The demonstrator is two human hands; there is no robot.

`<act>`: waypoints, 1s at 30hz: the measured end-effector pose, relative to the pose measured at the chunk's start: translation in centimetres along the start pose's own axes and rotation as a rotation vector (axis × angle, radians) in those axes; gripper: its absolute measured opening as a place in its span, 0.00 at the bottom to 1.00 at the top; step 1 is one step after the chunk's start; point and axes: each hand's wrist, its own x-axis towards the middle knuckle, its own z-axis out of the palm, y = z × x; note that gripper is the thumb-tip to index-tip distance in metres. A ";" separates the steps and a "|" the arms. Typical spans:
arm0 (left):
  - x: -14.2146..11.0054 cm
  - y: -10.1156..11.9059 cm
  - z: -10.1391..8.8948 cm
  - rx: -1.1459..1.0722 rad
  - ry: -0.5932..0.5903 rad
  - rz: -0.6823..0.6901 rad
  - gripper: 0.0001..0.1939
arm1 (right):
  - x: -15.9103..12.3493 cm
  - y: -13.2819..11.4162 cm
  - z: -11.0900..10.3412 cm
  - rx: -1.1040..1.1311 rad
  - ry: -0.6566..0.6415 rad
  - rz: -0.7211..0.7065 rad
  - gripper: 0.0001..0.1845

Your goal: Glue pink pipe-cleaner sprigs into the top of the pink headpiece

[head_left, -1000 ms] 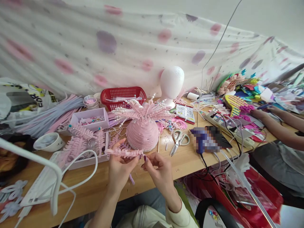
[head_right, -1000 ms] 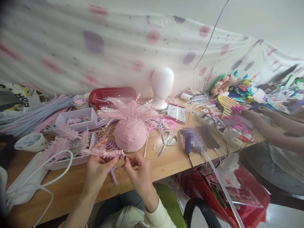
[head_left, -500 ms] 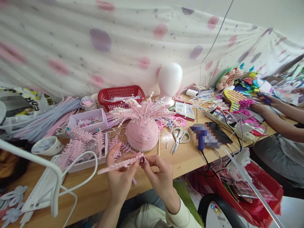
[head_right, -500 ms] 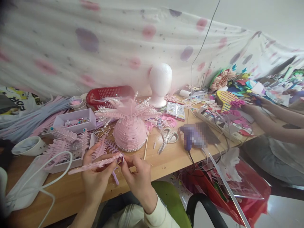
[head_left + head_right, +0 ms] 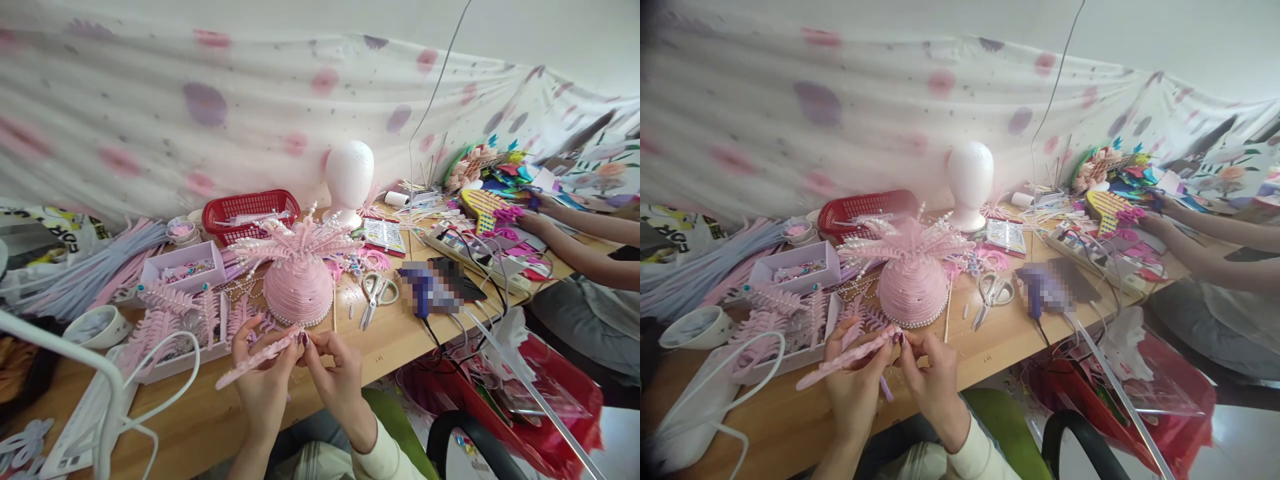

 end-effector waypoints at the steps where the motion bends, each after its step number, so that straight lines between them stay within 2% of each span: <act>1: 0.1 -0.1 0.0 0.000 0.006 -0.007 0.33 | 0.1 0.1 -0.1 0.023 -0.018 0.005 0.06; 5: 0.3 -0.3 0.2 0.014 0.028 0.003 0.33 | 0.2 0.2 -0.2 0.076 -0.022 0.052 0.08; 12: 0.0 -0.8 0.3 0.028 0.013 -0.029 0.34 | -0.5 0.9 1.1 0.065 0.104 0.095 0.09; 19: 0.6 -1.0 0.4 -0.006 0.030 -0.043 0.33 | -0.2 0.9 0.4 0.087 0.023 0.102 0.08; 26: 0.0 -0.8 0.8 0.043 0.026 -0.040 0.31 | -0.6 1.2 0.1 0.070 0.066 0.129 0.10; 30: 0.1 -1.6 0.8 0.067 0.044 -0.027 0.31 | -0.8 1.6 -0.4 0.095 0.046 0.135 0.11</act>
